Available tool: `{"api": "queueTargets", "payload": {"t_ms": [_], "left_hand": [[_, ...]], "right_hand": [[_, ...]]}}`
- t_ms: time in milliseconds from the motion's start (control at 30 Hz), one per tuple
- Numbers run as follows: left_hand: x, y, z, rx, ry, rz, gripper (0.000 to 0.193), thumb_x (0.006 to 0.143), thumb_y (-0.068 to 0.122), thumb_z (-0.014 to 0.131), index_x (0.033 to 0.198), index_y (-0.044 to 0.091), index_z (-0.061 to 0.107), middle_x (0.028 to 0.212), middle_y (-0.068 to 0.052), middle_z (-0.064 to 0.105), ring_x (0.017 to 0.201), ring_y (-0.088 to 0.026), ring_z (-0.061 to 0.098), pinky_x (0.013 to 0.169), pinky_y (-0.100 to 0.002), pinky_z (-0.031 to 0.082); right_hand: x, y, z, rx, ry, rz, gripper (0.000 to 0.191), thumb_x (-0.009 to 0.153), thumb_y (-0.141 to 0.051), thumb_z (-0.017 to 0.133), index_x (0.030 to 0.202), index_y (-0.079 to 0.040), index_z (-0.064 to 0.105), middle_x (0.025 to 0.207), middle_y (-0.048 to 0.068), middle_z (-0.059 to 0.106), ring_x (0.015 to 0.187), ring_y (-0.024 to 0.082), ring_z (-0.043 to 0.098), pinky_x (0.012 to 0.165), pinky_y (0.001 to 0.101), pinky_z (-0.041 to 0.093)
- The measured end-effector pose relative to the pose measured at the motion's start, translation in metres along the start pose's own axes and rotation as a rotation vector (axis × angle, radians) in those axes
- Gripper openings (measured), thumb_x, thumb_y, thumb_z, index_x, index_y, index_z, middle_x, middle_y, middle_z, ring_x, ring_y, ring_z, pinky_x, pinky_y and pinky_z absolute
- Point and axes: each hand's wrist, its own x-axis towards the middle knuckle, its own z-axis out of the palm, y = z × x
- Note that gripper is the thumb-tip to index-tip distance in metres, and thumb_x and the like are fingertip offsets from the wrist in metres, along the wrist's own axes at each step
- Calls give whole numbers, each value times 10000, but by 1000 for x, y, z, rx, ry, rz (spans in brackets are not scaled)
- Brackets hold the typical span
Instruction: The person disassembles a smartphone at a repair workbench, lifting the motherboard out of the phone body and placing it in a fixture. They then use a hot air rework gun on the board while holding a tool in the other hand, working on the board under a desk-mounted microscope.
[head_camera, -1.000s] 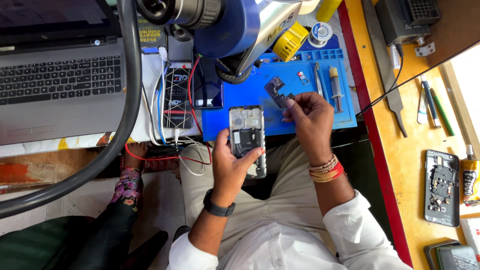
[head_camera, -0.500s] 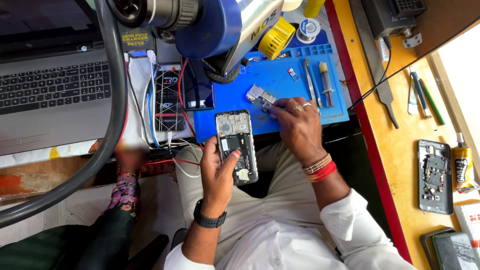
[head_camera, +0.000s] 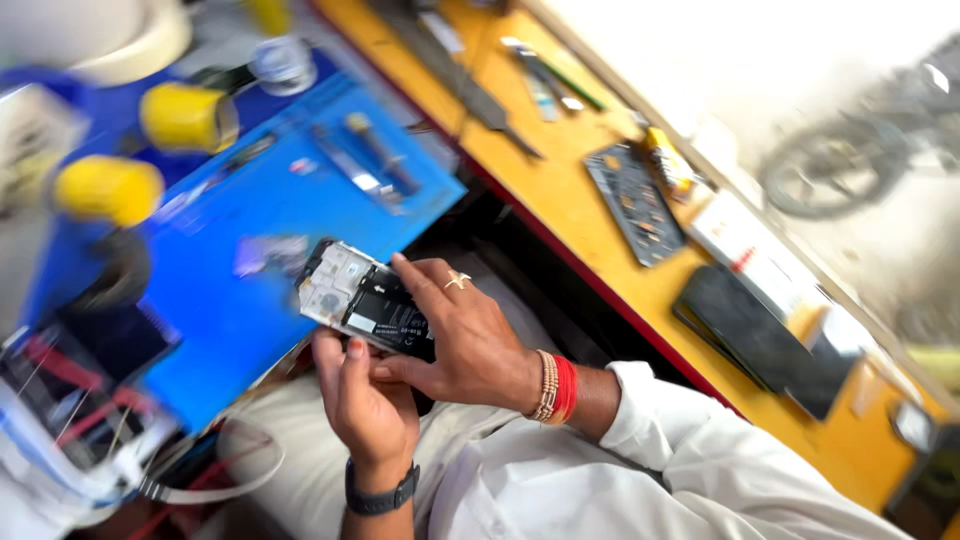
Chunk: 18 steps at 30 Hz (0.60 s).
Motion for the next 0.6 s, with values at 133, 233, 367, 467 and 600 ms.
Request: {"api": "queueTargets", "payload": {"t_ms": [133,233,367,467,600], "left_hand": [[-2,-22,28,5,-189,-125,652,1014,241,563,1542,-53,317,1427,-202,542,1295,-264,552,1103,-394,453],[-3,-28,31,131,-368,-175,607,1062,262,560,1526,-70,352,1383,-230,588,1253,-266,583,1107,-410,459],[0,-22,17,286,-437,-170,499,1060,255,555,1429,-56,431,1260,-227,683,1155,-262,692,1055,-421,544],[3,-17,4,287,-383,-148,428,1050,188,610,1385,-51,490,1205,-215,702,1105,-240,706,1028,-393,563],[3,12,-25,447,-237,-30,358,1008,120,678,1320,-12,561,1158,-145,723,1049,-169,712,954,-318,575]], "right_hand": [[-14,12,-32,-131,128,106,879,714,-366,870,1415,33,521,1187,203,628,1027,379,668,857,454,560],[-25,27,-59,-216,259,118,742,731,-325,854,1324,21,572,1132,190,646,1012,362,681,881,452,561],[-45,67,-102,-474,414,195,632,734,-256,846,1236,45,607,1115,232,629,988,386,662,862,456,548],[-56,113,-125,-450,371,409,538,766,-265,840,1177,23,646,1042,204,647,911,363,667,820,464,539],[-69,172,-132,-698,243,410,457,861,-351,924,1001,23,702,890,182,696,809,316,677,762,441,538]]}}
